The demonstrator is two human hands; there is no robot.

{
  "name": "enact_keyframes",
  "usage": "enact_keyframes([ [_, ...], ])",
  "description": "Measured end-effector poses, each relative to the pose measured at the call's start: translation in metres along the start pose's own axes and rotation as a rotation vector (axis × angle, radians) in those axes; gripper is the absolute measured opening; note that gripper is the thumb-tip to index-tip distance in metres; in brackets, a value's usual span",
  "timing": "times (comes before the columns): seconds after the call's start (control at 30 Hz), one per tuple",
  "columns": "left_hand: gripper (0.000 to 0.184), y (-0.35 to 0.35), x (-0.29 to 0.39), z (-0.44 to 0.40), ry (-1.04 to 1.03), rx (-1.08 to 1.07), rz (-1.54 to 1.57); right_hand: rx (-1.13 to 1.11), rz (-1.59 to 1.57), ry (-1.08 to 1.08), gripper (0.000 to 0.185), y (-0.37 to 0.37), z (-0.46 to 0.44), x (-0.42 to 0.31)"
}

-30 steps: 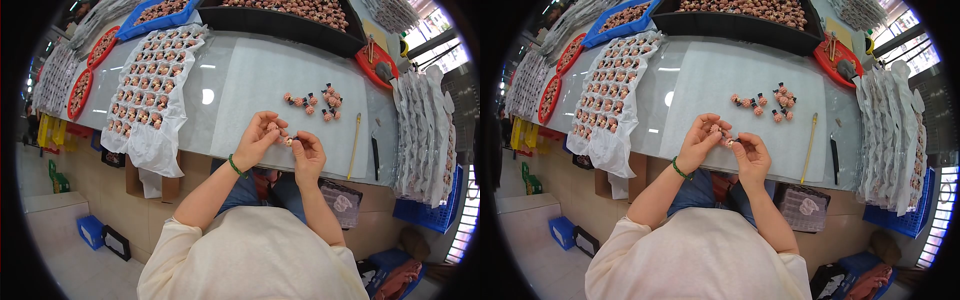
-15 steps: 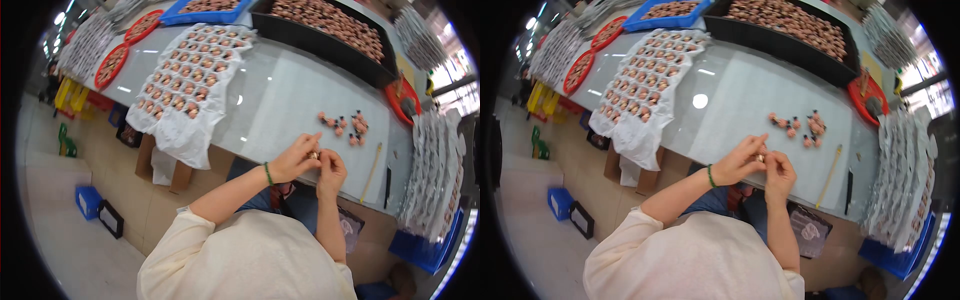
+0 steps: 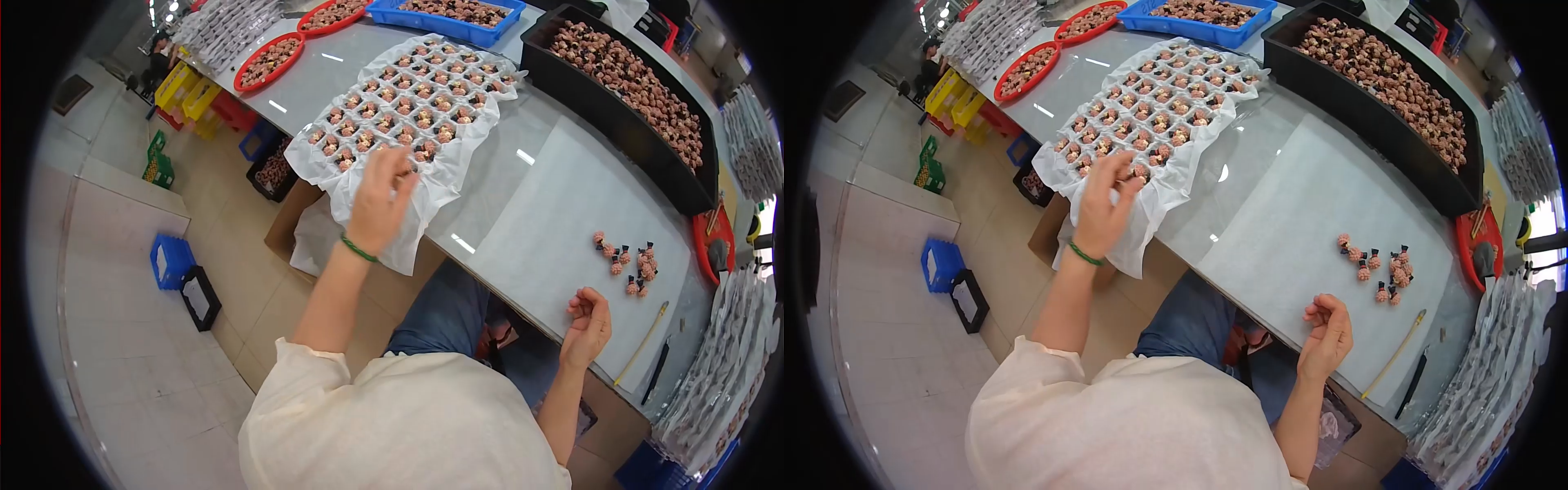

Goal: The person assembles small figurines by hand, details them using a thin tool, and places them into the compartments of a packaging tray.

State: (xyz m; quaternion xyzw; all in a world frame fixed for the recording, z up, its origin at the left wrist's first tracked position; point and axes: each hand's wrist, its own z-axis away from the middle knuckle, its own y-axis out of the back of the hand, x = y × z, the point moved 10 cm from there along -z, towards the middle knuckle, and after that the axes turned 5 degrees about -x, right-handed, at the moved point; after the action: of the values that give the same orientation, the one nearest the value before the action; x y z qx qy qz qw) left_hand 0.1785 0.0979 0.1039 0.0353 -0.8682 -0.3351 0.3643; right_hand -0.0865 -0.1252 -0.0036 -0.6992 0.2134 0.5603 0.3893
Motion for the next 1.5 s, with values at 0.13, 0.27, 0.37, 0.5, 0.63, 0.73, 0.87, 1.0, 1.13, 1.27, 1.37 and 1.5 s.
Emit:
enact_keyframes([
  [0.13, 0.029, 0.016, -0.062, 0.01, 0.115, -0.034, -0.198, -0.01, -0.001, -0.003, 0.031, -0.002, 0.0, -0.001],
  [0.27, 0.031, 0.014, -0.062, 0.014, 0.061, -0.028, -0.515, -0.007, 0.001, -0.006, 0.031, -0.002, 0.0, -0.001],
  [0.37, 0.034, 0.016, -0.056, 0.019, 0.085, 0.035, -0.686, -0.011, -0.002, 0.001, 0.031, -0.003, 0.001, -0.003],
  [0.5, 0.037, 0.007, -0.092, 0.03, 0.285, -0.133, -0.474, -0.01, 0.002, 0.002, 0.031, -0.004, 0.0, -0.003],
  [0.63, 0.043, -0.002, -0.109, 0.033, 0.391, -0.297, -0.449, -0.01, 0.01, 0.005, 0.031, -0.004, 0.0, -0.003],
  [0.73, 0.05, -0.004, -0.103, 0.033, 0.362, -0.224, -0.544, -0.008, 0.012, 0.004, 0.031, -0.003, 0.001, -0.002],
  [0.87, 0.055, -0.009, -0.094, 0.034, 0.302, -0.263, -0.684, 0.005, 0.012, 0.009, 0.03, -0.002, 0.001, -0.002],
  [1.0, 0.057, -0.014, -0.099, 0.033, 0.347, -0.418, -0.706, -0.008, 0.018, 0.002, 0.03, -0.004, 0.002, -0.003],
  [1.13, 0.058, -0.022, -0.1, 0.03, 0.365, -0.482, -0.656, 0.049, 0.023, 0.005, 0.029, 0.002, 0.004, -0.002],
  [1.27, 0.059, -0.027, -0.111, 0.03, 0.326, -0.468, -0.705, -0.003, 0.052, -0.002, 0.028, 0.0, 0.004, 0.001],
  [1.37, 0.059, -0.026, -0.113, 0.029, 0.276, -0.411, -0.705, -0.039, 0.062, 0.009, 0.025, -0.007, 0.003, -0.002],
  [1.5, 0.06, -0.023, -0.108, 0.026, 0.379, -0.512, -0.711, -0.078, 0.24, -0.078, 0.015, -0.021, -0.005, -0.009],
])
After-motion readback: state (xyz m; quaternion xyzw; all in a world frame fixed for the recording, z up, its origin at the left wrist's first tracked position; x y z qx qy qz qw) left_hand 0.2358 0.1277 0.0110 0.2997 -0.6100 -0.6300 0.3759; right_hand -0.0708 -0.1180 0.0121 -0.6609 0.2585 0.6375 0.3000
